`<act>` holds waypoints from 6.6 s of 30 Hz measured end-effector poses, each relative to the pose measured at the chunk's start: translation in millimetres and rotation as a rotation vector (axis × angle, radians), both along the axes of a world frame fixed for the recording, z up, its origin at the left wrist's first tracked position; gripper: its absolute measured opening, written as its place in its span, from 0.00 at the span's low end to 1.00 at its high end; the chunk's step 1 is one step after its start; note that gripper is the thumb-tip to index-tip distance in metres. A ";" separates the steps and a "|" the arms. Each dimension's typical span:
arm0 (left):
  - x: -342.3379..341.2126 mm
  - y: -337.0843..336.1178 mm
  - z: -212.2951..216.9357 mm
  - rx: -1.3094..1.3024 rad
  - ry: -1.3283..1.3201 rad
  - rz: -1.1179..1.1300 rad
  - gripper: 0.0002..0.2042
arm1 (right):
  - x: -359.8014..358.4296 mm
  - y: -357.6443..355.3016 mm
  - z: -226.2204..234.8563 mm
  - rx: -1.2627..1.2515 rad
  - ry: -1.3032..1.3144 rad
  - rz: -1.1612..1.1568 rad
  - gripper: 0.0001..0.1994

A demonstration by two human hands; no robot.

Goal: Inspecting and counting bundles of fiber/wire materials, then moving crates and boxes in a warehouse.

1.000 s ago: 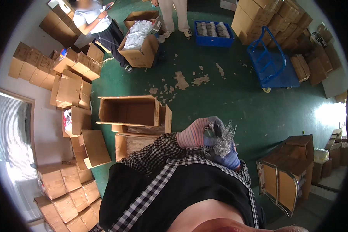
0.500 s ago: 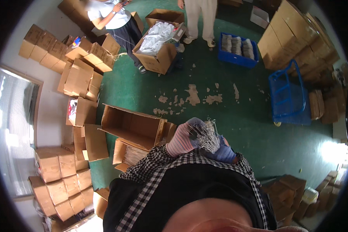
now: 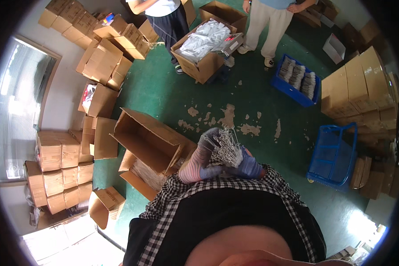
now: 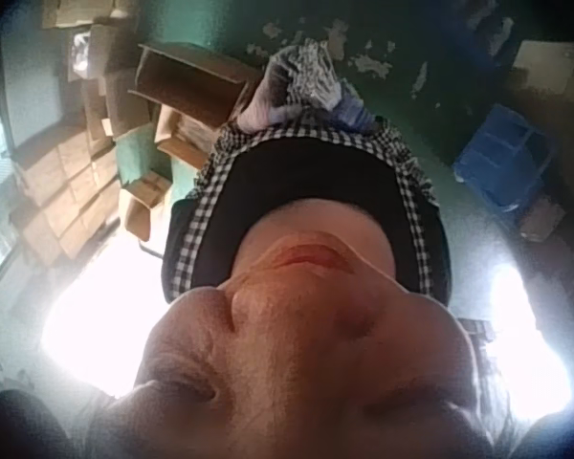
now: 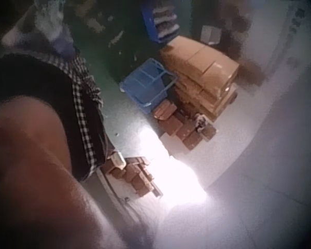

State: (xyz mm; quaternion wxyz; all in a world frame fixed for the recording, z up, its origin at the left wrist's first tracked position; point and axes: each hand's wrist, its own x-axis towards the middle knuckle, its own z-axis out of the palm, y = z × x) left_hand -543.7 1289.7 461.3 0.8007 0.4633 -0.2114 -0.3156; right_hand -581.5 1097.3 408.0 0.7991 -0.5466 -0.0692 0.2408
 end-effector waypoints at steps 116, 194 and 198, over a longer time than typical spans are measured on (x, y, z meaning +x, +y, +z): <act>405.5 68.5 15.4 -0.012 -0.036 0.175 0.30 | 345.5 118.0 -32.1 -0.408 -0.280 -0.300 0.28; 402.6 53.6 15.6 -0.183 0.211 0.147 0.36 | 347.1 107.0 28.1 -0.334 -0.014 -0.487 0.26; 425.1 66.6 -5.6 0.036 -0.218 -0.154 0.51 | 343.0 94.6 14.2 -0.295 -0.383 -0.227 0.33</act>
